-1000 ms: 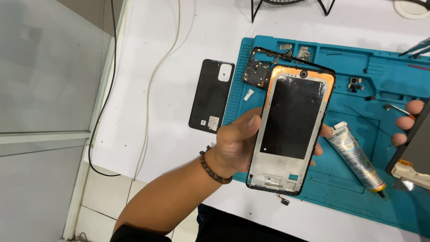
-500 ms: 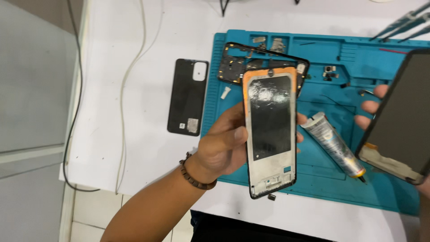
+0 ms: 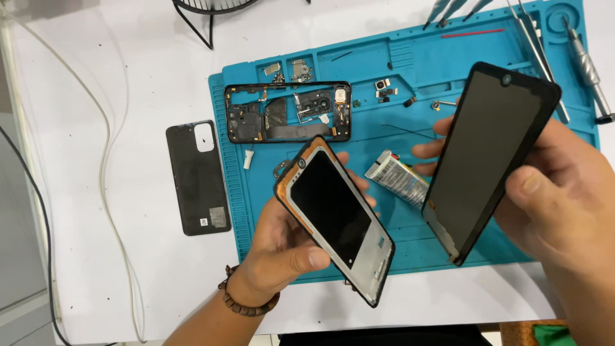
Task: The person applies adhesive from a tube along the edges of a disassembled smartphone frame. They then align and press the screen assembly onto the frame, wipe away excess adhesive, and connect internal ribbon cables.
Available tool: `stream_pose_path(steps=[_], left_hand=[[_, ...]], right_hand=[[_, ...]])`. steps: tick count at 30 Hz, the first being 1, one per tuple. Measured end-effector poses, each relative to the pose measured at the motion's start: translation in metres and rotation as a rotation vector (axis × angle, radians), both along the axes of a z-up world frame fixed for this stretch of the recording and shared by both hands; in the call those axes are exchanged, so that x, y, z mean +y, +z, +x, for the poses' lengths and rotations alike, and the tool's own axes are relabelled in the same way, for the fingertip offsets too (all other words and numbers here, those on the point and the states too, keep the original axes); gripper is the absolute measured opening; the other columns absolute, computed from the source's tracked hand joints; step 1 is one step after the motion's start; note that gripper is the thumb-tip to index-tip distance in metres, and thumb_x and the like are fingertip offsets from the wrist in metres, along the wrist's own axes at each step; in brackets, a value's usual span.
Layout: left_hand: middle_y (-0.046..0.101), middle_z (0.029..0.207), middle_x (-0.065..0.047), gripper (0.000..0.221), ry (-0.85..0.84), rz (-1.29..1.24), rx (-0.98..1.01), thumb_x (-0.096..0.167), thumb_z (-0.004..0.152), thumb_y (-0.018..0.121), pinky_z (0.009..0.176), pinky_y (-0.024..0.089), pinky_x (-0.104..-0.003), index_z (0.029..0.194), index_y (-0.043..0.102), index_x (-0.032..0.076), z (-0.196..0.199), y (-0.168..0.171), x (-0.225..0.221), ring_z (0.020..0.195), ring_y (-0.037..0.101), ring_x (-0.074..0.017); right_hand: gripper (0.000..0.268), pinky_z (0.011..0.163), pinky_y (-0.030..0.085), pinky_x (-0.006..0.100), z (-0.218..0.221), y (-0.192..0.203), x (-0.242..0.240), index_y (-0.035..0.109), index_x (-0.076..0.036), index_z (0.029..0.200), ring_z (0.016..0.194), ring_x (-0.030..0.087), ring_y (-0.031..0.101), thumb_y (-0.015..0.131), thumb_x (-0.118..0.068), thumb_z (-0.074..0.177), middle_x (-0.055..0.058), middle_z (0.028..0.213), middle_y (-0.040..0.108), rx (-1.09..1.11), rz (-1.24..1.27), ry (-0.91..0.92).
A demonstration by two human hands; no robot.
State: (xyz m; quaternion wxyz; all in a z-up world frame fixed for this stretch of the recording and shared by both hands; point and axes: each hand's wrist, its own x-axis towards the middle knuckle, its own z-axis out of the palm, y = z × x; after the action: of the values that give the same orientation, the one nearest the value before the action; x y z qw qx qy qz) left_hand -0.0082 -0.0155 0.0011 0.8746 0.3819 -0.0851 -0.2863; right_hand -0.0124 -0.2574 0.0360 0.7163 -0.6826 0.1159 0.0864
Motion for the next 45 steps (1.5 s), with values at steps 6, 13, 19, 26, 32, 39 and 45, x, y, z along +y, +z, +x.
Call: stream_pose_path(steps=[6,13,19,26,32,39,45], left_hand=[[0.049,0.13,-0.02,0.09,-0.037,0.064,-0.014,0.032,0.083,0.076,0.104,0.048,-0.05,0.147,0.024,-0.004,-0.001,-0.002,-0.002,0.122,0.053,-0.0317],[0.048,0.131,-0.018,0.093,-0.03,0.131,-0.004,0.035,0.08,0.078,0.104,0.048,-0.049,0.145,0.024,-0.005,-0.001,0.004,-0.005,0.122,0.053,-0.0313],[0.048,0.129,-0.018,0.095,-0.015,0.147,-0.011,0.034,0.079,0.078,0.104,0.049,-0.051,0.145,0.022,-0.005,-0.001,0.003,-0.006,0.121,0.054,-0.0333],[0.046,0.132,-0.018,0.096,-0.008,0.156,-0.01,0.031,0.078,0.079,0.103,0.05,-0.054,0.146,0.02,-0.003,-0.003,0.003,-0.006,0.122,0.053,-0.0349],[0.045,0.134,-0.018,0.095,0.016,0.188,-0.054,0.031,0.078,0.078,0.103,0.051,-0.053,0.146,0.021,-0.003,-0.004,0.001,-0.006,0.122,0.054,-0.0343],[0.045,0.133,-0.019,0.097,0.061,0.15,-0.029,0.027,0.078,0.079,0.105,0.05,-0.054,0.147,0.019,-0.004,-0.007,0.0,-0.008,0.123,0.052,-0.0362],[0.033,0.148,-0.017,0.092,0.083,0.25,-0.181,0.025,0.08,0.077,0.108,0.053,-0.054,0.147,0.019,0.001,-0.01,-0.004,-0.007,0.129,0.051,-0.035]], right_hand=[[0.066,0.074,0.066,0.038,-0.006,0.015,0.013,0.054,0.002,0.121,0.104,0.028,0.075,0.052,-0.038,0.069,0.014,0.115,0.067,-0.012,-0.192,0.037],[0.071,0.082,0.065,0.038,-0.012,0.006,0.013,0.047,0.007,0.127,0.103,0.03,0.072,0.058,-0.028,0.066,0.019,0.116,0.064,-0.078,-0.156,0.073],[0.067,0.088,0.065,0.039,-0.013,0.003,0.012,0.046,0.006,0.127,0.105,0.029,0.071,0.059,-0.022,0.068,0.018,0.118,0.061,-0.106,-0.154,0.113],[0.076,0.084,0.065,0.038,-0.014,0.002,0.012,0.039,0.005,0.133,0.105,0.029,0.071,0.06,-0.023,0.065,0.018,0.123,0.06,-0.084,-0.153,0.126],[0.08,0.091,0.064,0.04,-0.019,-0.008,0.011,0.036,0.005,0.134,0.108,0.031,0.07,0.064,-0.019,0.064,0.019,0.123,0.058,-0.131,-0.086,0.134],[0.08,0.091,0.061,0.038,-0.016,-0.003,0.014,0.038,0.006,0.132,0.103,0.028,0.069,0.064,-0.026,0.063,0.018,0.118,0.057,-0.175,-0.127,0.148],[0.083,0.087,0.065,0.034,-0.019,-0.002,0.015,0.038,0.003,0.133,0.106,0.028,0.07,0.068,-0.027,0.062,0.016,0.118,0.054,-0.19,-0.163,0.2]])
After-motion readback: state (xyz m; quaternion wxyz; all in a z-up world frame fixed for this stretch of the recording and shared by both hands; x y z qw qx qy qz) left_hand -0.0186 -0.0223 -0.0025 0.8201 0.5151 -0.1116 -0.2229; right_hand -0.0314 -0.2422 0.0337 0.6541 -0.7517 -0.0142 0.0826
